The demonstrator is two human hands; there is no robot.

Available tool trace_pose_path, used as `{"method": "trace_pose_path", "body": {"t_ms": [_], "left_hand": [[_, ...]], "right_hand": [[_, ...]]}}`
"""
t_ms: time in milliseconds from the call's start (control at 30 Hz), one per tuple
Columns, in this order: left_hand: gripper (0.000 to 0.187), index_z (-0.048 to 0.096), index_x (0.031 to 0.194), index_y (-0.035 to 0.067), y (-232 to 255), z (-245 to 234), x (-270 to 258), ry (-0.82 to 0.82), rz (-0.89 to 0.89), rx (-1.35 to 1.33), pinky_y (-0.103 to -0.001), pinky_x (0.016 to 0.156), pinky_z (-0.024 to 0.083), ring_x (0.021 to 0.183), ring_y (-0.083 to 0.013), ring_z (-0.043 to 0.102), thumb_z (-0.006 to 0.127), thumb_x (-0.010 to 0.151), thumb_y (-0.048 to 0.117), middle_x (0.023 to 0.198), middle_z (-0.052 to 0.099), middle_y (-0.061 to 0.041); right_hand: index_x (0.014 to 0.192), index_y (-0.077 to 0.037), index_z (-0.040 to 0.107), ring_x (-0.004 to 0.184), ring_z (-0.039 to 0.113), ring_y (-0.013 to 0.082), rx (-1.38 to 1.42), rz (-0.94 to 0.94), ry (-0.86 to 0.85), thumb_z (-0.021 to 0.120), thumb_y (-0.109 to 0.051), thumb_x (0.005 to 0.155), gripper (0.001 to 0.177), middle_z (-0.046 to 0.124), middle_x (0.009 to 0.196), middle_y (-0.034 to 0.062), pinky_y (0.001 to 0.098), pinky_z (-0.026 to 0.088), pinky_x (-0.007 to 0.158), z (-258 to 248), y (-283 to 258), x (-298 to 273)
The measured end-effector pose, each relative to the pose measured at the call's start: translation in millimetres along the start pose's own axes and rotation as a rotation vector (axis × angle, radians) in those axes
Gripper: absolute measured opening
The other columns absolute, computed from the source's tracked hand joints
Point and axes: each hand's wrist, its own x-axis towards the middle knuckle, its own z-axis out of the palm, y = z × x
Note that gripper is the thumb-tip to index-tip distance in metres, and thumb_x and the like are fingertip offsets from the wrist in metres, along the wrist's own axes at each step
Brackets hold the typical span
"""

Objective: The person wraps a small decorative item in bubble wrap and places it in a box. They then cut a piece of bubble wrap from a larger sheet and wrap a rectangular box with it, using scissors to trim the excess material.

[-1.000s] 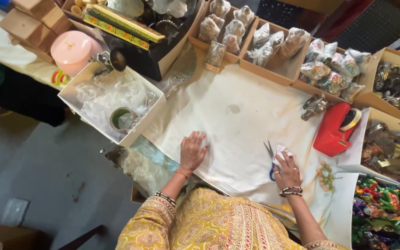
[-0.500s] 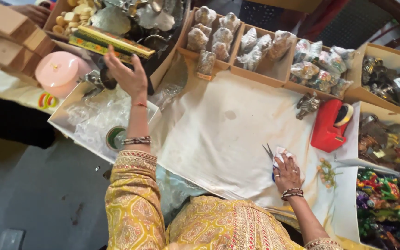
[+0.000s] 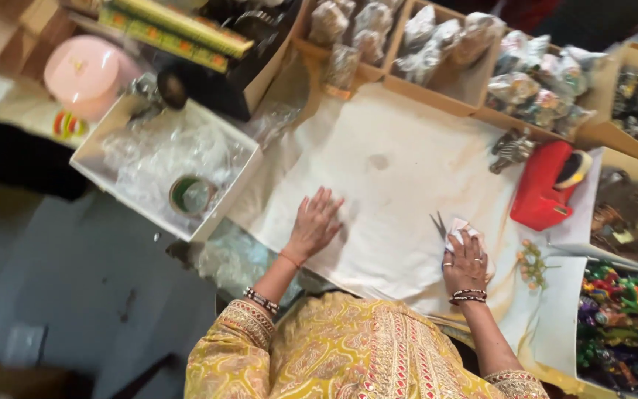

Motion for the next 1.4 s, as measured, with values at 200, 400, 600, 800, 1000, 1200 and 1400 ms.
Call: {"method": "trace_pose_path", "body": {"t_ms": [200,400,600,800,1000,1200,1400], "left_hand": [[0.057,0.048,0.149,0.017,-3,15,-119,0.093,-0.232,0.231,-0.059,0.123,0.018,0.153,-0.0281,0.031,0.056,0.1,0.044,0.158,0.042,-0.016],[0.07,0.04,0.153,-0.001,-7,28,-216,0.396,-0.636,0.131,-0.059,0.117,0.025,0.148,-0.0387,0.034,0.056,0.099,0.041,0.159,0.038,-0.026],[0.045,0.065,0.13,0.016,-69,135,-285,0.151,-0.947,-0.014,-0.048,0.106,0.049,0.132,-0.0383,0.053,0.07,0.088,0.033,0.134,0.061,-0.011],[0.027,0.077,0.11,0.026,-43,113,-219,-0.387,-1.039,-0.222,-0.046,0.108,0.049,0.134,-0.0331,0.05,0.074,0.088,0.041,0.138,0.058,-0.01],[0.069,0.066,0.134,0.023,-9,69,-186,-0.32,-1.269,-0.389,-0.045,0.108,0.043,0.137,-0.0379,0.037,0.095,0.073,0.04,0.165,0.02,-0.021],[0.045,0.076,0.114,0.017,-71,166,-267,-0.267,-1.131,-0.315,-0.042,0.099,0.053,0.114,-0.0332,0.067,0.083,0.07,0.021,0.123,0.072,-0.013],[0.015,0.082,0.097,0.022,-80,164,-289,0.037,-1.173,-0.324,-0.041,0.088,0.059,0.096,-0.0315,0.074,0.074,0.086,0.029,0.102,0.078,-0.01]], "right_hand": [[0.143,-0.019,0.058,0.152,0.042,0.0321,-0.064,-0.068,0.16,0.057,-0.023,0.099,0.044,0.05,0.159,0.0073,0.0527,0.035,0.119,9,-3,-5],[0.142,-0.016,0.059,0.148,0.045,0.0368,-0.055,-0.104,0.138,0.061,-0.021,0.095,0.047,0.051,0.158,0.0127,0.0539,0.037,0.115,6,0,-3],[0.141,-0.013,0.061,0.143,0.049,0.0385,-0.061,-0.184,0.156,0.065,-0.021,0.096,0.046,0.054,0.154,0.0159,0.0538,0.04,0.115,6,6,-2],[0.141,-0.014,0.062,0.142,0.051,0.0383,-0.05,-0.221,0.171,0.064,-0.023,0.097,0.045,0.055,0.154,0.0162,0.0529,0.043,0.116,13,18,0],[0.141,-0.013,0.062,0.141,0.049,0.0429,-0.028,-0.193,0.058,0.064,-0.026,0.097,0.046,0.054,0.155,0.0177,0.0535,0.042,0.113,4,18,3],[0.14,-0.012,0.062,0.142,0.049,0.0433,-0.004,-0.2,0.047,0.063,-0.025,0.097,0.045,0.053,0.155,0.0184,0.0524,0.043,0.115,-3,15,4],[0.14,-0.013,0.062,0.142,0.048,0.0438,-0.01,-0.221,0.076,0.064,-0.026,0.096,0.046,0.054,0.154,0.0173,0.0523,0.042,0.115,-2,17,6]]}}
